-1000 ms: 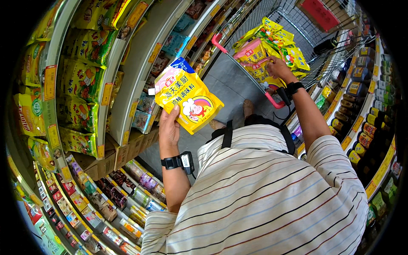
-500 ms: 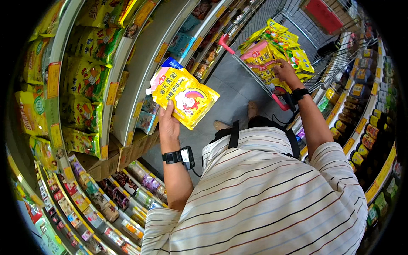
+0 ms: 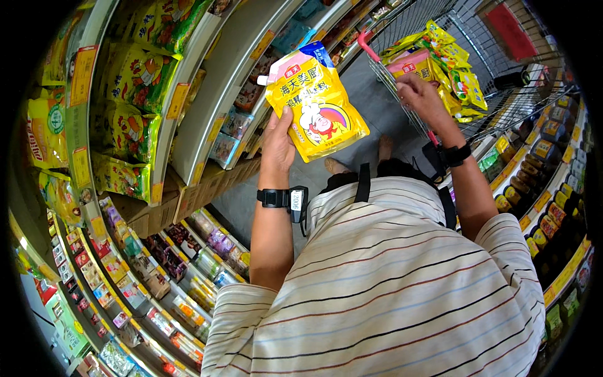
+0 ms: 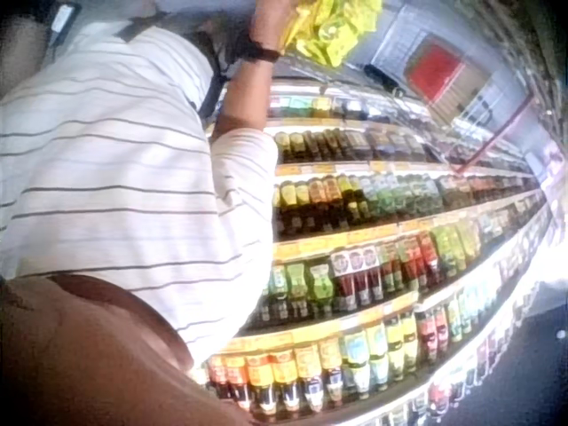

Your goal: The person repeatedly picks up yellow packets of seasoning from a shopping cart and places them onto a store shelf. They handle the packets one by one, arranging them in a row on the shelf.

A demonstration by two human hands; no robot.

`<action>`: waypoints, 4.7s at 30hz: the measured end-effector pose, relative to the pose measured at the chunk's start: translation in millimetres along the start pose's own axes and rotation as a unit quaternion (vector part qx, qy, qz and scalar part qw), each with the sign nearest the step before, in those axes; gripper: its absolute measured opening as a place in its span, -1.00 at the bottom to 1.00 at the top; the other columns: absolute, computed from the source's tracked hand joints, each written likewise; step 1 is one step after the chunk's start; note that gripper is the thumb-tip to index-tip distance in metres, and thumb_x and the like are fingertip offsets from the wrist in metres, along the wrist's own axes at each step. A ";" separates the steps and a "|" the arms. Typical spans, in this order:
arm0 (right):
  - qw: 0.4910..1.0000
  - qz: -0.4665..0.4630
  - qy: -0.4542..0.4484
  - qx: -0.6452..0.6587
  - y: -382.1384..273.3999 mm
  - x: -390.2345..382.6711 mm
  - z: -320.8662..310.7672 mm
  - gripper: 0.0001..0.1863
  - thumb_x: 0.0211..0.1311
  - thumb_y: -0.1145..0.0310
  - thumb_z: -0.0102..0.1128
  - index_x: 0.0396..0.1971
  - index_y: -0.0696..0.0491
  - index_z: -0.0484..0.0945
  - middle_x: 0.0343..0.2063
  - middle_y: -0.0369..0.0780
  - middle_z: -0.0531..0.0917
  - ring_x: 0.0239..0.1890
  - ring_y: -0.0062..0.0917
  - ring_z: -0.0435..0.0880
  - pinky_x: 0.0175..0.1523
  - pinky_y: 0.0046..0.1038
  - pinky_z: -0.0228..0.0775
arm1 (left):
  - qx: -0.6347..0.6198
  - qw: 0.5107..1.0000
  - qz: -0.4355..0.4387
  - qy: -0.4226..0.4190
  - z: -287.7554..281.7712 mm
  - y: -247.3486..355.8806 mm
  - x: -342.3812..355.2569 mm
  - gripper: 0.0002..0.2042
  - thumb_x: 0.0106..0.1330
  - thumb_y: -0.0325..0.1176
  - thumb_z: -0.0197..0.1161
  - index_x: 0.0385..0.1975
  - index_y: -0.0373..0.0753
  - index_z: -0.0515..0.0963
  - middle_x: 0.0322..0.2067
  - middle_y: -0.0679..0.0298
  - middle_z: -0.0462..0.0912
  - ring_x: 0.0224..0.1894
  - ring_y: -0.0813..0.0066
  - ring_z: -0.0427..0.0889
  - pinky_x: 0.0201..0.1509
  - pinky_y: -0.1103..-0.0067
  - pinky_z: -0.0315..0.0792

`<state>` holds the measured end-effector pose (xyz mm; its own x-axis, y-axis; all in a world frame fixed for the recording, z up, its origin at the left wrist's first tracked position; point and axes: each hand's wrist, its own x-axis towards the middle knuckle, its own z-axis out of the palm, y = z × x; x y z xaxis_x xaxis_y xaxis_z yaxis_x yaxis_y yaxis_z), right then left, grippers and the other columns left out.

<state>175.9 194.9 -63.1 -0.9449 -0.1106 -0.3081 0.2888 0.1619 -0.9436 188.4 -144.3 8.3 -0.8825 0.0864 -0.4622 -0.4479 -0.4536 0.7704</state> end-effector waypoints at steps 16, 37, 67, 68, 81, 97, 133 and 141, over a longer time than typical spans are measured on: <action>0.901 0.138 -0.209 0.355 -70.9 2.7 66.4 -0.56 0.28 0.23 0.27 0.05 0.18 0.48 -0.11 -0.19 0.68 -0.20 -0.57 0.71 -0.08 -0.53 0.57 | 0.012 0.996 -0.072 -0.059 38.0 -4.5 15.9 -0.61 0.48 -0.20 0.05 0.17 -0.31 0.37 0.05 0.21 0.56 0.02 0.46 0.58 0.09 0.52 0.48; 0.897 0.196 -0.051 0.392 -71.8 8.1 128.8 -0.60 0.29 0.28 0.24 0.05 0.17 0.48 -0.10 -0.15 0.68 -0.20 -0.52 0.73 -0.11 -0.49 0.62 | 0.185 0.909 0.106 0.359 -294.5 156.9 204.0 -0.57 0.36 -0.23 0.17 0.09 -0.43 0.40 0.03 0.11 0.54 0.05 0.26 0.52 0.11 0.40 0.42; 0.890 0.169 -0.045 0.421 -66.5 14.1 192.1 -0.61 0.27 0.29 0.26 0.02 0.18 0.51 -0.13 -0.16 0.69 -0.22 -0.53 0.72 -0.13 -0.47 0.62 | 0.157 0.931 0.116 0.309 -297.4 155.7 206.4 -0.60 0.39 -0.26 0.17 0.13 -0.34 0.40 0.06 0.14 0.54 0.05 0.28 0.55 0.13 0.41 0.44; 0.889 0.170 -0.043 0.422 -66.2 13.2 191.8 -0.61 0.27 0.29 0.26 0.03 0.18 0.51 -0.13 -0.16 0.69 -0.23 -0.53 0.73 -0.12 -0.47 0.62 | 0.158 0.931 0.116 0.309 -297.3 157.3 206.7 -0.60 0.39 -0.26 0.17 0.13 -0.34 0.40 0.06 0.14 0.54 0.05 0.28 0.55 0.13 0.41 0.44; 0.886 0.169 -0.061 0.427 -71.5 10.7 192.2 -0.58 0.28 0.29 0.25 0.05 0.19 0.48 -0.09 -0.14 0.67 -0.20 -0.50 0.72 -0.11 -0.45 0.63 | 0.092 0.970 0.102 0.199 -305.3 147.5 170.6 -0.61 0.40 -0.27 0.17 0.14 -0.30 0.40 0.08 0.16 0.54 0.05 0.29 0.56 0.14 0.41 0.44; 0.844 0.159 -0.180 0.479 -66.0 68.8 235.7 -0.51 0.36 0.13 0.15 0.14 0.11 0.40 -0.03 -0.17 0.65 -0.11 -0.50 0.71 0.00 -0.42 0.60 | 0.056 0.995 -0.024 -0.081 -161.5 98.9 45.5 -0.60 0.41 -0.31 0.17 0.18 -0.32 0.37 0.10 0.18 0.54 0.09 0.39 0.57 0.17 0.45 0.47; 0.888 0.169 -0.129 0.407 -71.2 36.4 234.5 -0.43 0.19 0.18 0.33 0.09 0.21 0.42 -0.10 -0.13 0.67 -0.18 -0.49 0.73 -0.06 -0.45 0.62 | -0.135 0.937 0.159 0.280 -389.9 165.1 149.5 -0.78 0.44 -0.36 -0.10 -0.06 -0.29 0.40 -0.17 0.13 0.45 -0.13 0.19 0.48 -0.09 0.29 0.46; 0.886 0.168 -0.134 0.410 -74.3 39.5 247.5 -0.43 0.18 0.20 0.34 0.10 0.21 0.42 -0.11 -0.13 0.67 -0.19 -0.49 0.73 -0.05 -0.45 0.61 | -0.378 0.900 0.117 0.184 -362.9 133.8 101.2 -0.82 0.42 -0.42 -0.08 -0.21 -0.30 0.48 -0.34 0.17 0.52 -0.28 0.26 0.53 -0.23 0.35 0.49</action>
<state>155.3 -64.2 -35.1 -0.7455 -0.4374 -0.5028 0.6657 -0.5257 -0.5296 91.1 -518.2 -94.7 -0.7711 -0.3252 -0.5473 0.0906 -0.9070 0.4113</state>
